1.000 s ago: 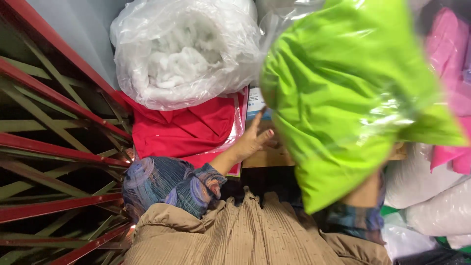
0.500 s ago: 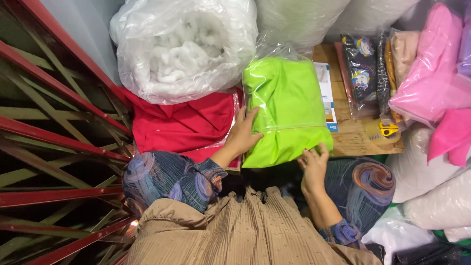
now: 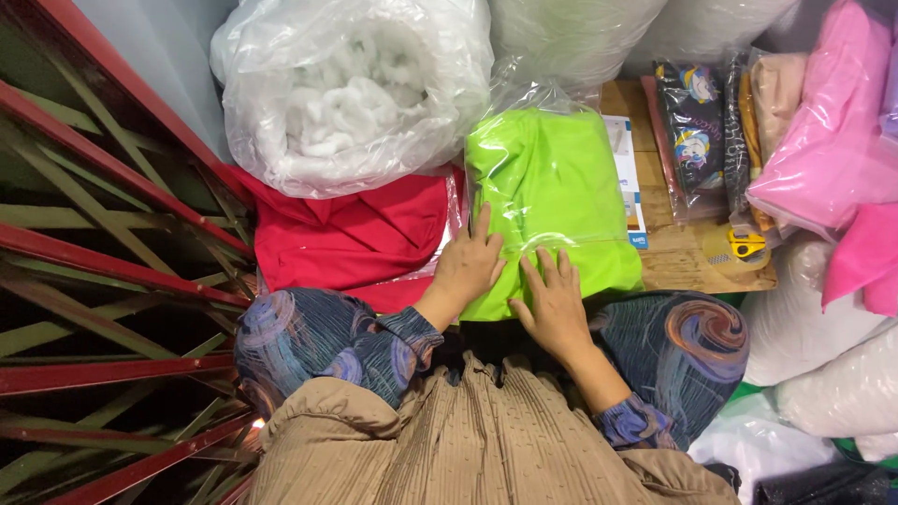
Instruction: Folding a green fabric item and inserting it into a clear plastic bag
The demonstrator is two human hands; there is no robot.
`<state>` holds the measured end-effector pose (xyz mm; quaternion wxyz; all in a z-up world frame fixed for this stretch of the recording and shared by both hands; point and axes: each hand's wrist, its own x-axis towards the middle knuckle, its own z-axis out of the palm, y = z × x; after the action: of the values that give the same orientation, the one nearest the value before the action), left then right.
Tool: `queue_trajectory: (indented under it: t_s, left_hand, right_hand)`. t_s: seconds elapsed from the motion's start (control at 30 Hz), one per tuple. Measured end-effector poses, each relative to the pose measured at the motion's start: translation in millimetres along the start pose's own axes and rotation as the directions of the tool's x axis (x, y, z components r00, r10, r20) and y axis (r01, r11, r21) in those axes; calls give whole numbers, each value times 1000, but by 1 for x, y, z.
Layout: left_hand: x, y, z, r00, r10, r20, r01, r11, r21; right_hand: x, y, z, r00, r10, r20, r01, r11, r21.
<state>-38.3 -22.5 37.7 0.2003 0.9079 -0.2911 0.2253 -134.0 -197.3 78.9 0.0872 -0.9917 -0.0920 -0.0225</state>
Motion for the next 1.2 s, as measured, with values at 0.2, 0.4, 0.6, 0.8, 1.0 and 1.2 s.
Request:
queue_trajectory:
  t_s: [0.2, 0.4, 0.6, 0.8, 1.0, 1.2]
  left_hand:
    - [2, 0, 25, 974, 136, -181, -85, 960, 265]
    - [12, 13, -35, 986, -136, 101, 164, 920, -357]
    - [12, 10, -33, 925, -225, 305, 338, 855, -394]
    - [11, 14, -28, 913, -190, 360, 342, 838, -425]
    - [9, 10, -21, 900, -197, 388, 353, 852, -387]
    - [17, 19, -28, 921, -213, 327, 359, 790, -497]
  right_hand:
    - [16, 17, 19, 964, 8, 264, 47, 979, -200]
    - [34, 45, 9, 965, -32, 262, 93, 971, -221]
    - [46, 69, -41, 967, -83, 239, 37, 981, 192]
    - [59, 49, 7, 886, -82, 456, 168, 974, -151]
    - [76, 61, 5, 982, -120, 145, 90, 976, 200]
    - [110, 58, 17, 987, -33, -157, 76, 958, 275]
